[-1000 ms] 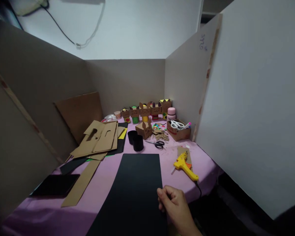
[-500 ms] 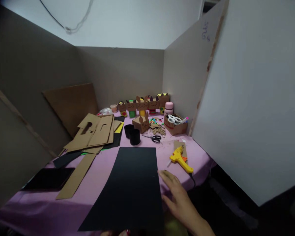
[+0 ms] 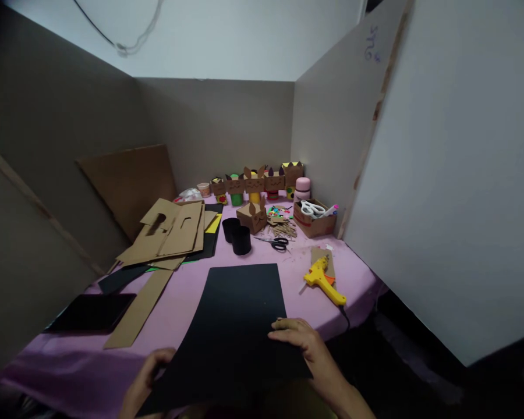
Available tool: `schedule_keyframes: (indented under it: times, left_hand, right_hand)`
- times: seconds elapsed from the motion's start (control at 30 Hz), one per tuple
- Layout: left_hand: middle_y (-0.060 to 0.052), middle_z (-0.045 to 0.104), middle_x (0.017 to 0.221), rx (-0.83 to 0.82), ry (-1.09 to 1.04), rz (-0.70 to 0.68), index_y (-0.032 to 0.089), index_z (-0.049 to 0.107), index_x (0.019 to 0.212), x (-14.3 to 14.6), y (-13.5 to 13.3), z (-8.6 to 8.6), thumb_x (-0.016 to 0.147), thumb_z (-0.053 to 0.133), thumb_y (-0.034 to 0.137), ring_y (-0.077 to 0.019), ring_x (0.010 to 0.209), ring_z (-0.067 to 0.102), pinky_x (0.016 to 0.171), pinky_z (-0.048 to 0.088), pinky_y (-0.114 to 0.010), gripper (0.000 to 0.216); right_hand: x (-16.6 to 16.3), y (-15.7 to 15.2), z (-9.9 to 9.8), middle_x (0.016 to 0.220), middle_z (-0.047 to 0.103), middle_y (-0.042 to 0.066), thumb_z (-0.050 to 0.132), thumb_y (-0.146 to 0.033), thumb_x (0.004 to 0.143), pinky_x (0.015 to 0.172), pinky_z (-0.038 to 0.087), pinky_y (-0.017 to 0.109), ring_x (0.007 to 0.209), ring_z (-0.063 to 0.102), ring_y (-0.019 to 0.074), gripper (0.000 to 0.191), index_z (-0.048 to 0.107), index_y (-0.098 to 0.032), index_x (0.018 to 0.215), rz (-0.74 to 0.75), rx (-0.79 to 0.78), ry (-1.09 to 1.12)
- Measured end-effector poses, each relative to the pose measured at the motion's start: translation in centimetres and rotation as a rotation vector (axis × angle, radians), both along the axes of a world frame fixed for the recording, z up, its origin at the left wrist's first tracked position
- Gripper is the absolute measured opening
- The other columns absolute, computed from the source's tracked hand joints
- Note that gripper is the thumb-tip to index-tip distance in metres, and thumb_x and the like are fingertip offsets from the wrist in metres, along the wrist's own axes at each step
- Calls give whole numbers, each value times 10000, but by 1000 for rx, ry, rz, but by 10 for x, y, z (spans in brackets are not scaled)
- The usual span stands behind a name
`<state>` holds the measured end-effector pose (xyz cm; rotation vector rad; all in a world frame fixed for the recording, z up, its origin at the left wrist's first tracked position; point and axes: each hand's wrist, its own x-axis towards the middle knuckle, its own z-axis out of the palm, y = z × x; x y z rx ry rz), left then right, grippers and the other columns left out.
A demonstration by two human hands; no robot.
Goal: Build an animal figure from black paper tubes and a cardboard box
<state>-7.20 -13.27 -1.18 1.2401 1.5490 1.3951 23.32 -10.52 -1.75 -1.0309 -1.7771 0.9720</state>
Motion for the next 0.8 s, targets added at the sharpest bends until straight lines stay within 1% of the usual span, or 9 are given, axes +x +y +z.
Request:
schedule_keyframes:
  times: [0.03,0.1,0.17,0.27,0.37,0.43,0.5,0.63,0.8]
  left_hand:
    - [-19,671,782,17,-11,49,266,659,804,-5,4,2,450,824,288,-225,715,624,613,529,-254,391]
    - [-50,663,1049,70,11,71,289,655,999,-12,13,5,442,842,273,-249,934,626,754,525,-263,588]
    - [-81,614,1217,125,124,-12,295,679,1043,-15,22,6,521,813,350,-276,1112,562,914,466,-306,542]
    - [-124,692,1102,194,317,-246,289,764,820,-21,37,1,621,705,540,-309,1088,589,958,442,-377,325]
    - [-111,751,925,331,313,-453,303,764,793,-28,43,-11,720,479,698,-297,983,654,876,502,-408,493]
    - [-83,746,975,393,278,-498,312,746,887,-31,40,-15,797,400,660,-268,1021,643,897,487,-398,499]
    - [-63,736,1019,394,254,-520,320,725,944,-31,33,-11,821,468,577,-245,1050,631,919,472,-375,385]
    - [-52,744,990,375,229,-540,321,721,944,-25,23,11,798,542,537,-235,1031,642,904,482,-348,316]
    - [-37,758,925,383,226,-568,335,729,924,-22,23,30,808,517,545,-220,946,675,863,503,-330,321]
  right_hand:
    - [1,0,-1,1173,645,100,615,-394,810,965,389,485,1145,543,287,256,696,-338,1046,20,-14,27]
    - [2,1,-3,1170,648,98,637,-388,798,980,380,470,1143,549,281,255,698,-340,1040,52,-34,84]
    - [1,2,-3,1162,653,99,639,-392,798,989,376,462,1142,552,277,252,701,-340,1036,74,-34,127]
    - [-1,2,1,1125,666,101,614,-420,813,989,386,458,1113,574,268,240,711,-334,1016,85,-17,159]
    - [-2,0,7,1134,662,113,642,-443,786,979,405,463,1114,575,273,282,703,-326,1035,39,2,113]
    - [-1,0,9,1180,638,119,661,-432,773,986,403,473,1159,541,281,318,683,-329,1073,-11,25,46]
    - [-1,1,9,1226,608,120,641,-424,790,1002,391,481,1197,508,283,315,674,-331,1089,-57,44,-7]
    - [-4,4,6,1249,587,123,599,-409,819,1031,366,486,1223,483,283,306,673,-303,1096,-101,44,-91]
    - [-4,3,15,1314,540,112,562,-353,843,1063,323,477,1273,425,265,408,561,-289,1247,-36,53,-223]
